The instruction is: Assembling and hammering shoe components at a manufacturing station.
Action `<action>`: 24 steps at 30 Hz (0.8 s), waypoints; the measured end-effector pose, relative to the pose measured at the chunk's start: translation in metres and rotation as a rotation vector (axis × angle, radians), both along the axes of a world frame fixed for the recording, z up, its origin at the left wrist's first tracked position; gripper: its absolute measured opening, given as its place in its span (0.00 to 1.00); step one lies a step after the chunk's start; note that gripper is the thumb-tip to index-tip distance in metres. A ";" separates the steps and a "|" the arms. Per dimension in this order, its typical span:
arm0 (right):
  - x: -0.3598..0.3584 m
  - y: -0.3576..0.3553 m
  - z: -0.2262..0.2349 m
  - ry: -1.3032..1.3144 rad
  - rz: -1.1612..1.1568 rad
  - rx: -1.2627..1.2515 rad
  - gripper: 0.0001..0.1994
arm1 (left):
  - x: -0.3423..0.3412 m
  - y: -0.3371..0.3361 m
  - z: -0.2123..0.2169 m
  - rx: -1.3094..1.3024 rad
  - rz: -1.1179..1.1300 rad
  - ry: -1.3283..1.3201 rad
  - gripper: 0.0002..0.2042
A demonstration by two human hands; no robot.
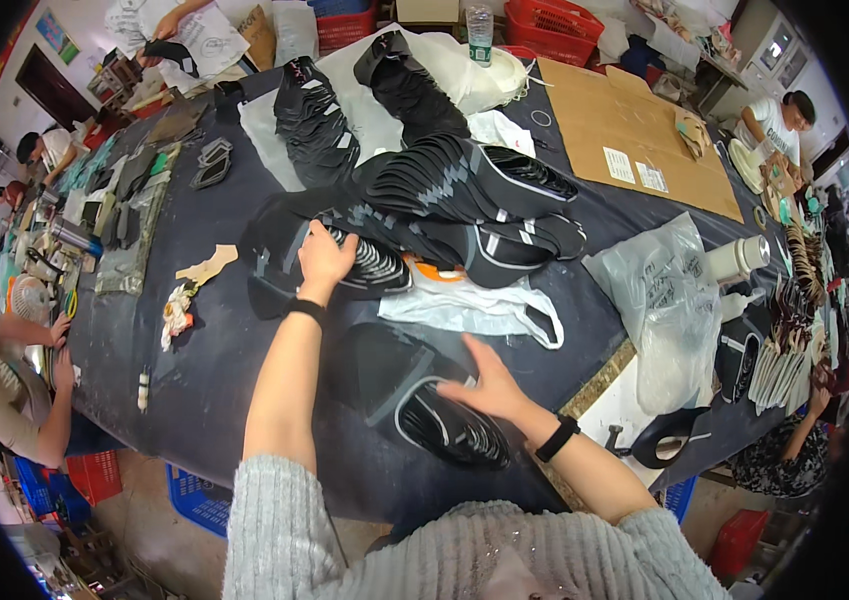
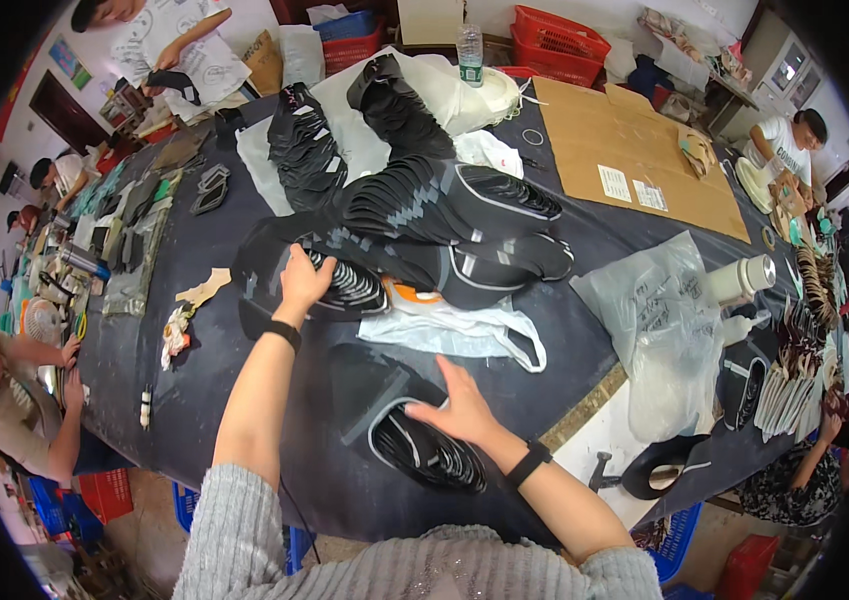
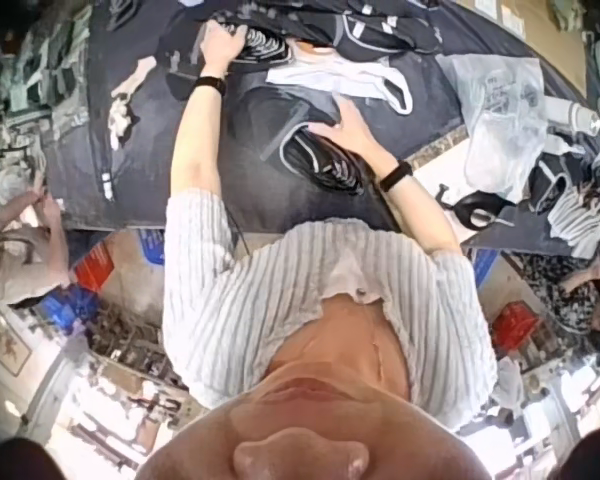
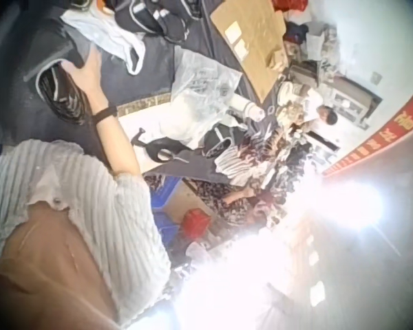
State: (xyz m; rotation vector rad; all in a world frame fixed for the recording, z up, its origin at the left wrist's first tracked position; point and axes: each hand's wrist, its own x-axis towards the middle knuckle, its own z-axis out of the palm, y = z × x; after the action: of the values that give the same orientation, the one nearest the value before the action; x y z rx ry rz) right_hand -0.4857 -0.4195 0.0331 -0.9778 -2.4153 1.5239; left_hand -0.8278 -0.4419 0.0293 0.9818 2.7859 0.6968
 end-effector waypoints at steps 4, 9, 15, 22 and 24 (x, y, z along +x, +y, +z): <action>-0.066 0.038 -0.029 0.172 -0.228 -0.419 0.33 | 0.012 0.004 -0.003 -0.012 -0.073 -0.003 0.31; -0.123 0.034 -0.012 0.293 -0.172 -0.615 0.25 | 0.062 -0.020 0.017 0.043 -0.395 0.094 0.50; -0.110 0.006 -0.002 0.232 -0.130 -0.556 0.28 | 0.089 -0.035 0.004 -0.123 -0.447 0.247 0.52; -0.042 -0.023 0.059 0.235 0.460 0.289 0.40 | 0.000 -0.055 0.048 0.122 -0.490 -0.142 0.47; -0.027 -0.031 0.059 0.056 0.595 0.404 0.46 | -0.018 -0.065 0.078 0.125 -0.455 -0.228 0.46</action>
State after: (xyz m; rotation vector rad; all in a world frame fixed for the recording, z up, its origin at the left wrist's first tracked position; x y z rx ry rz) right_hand -0.5125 -0.4508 0.0918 -0.1393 -2.9570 1.0710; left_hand -0.8458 -0.5069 0.1077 1.3953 2.2321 0.8521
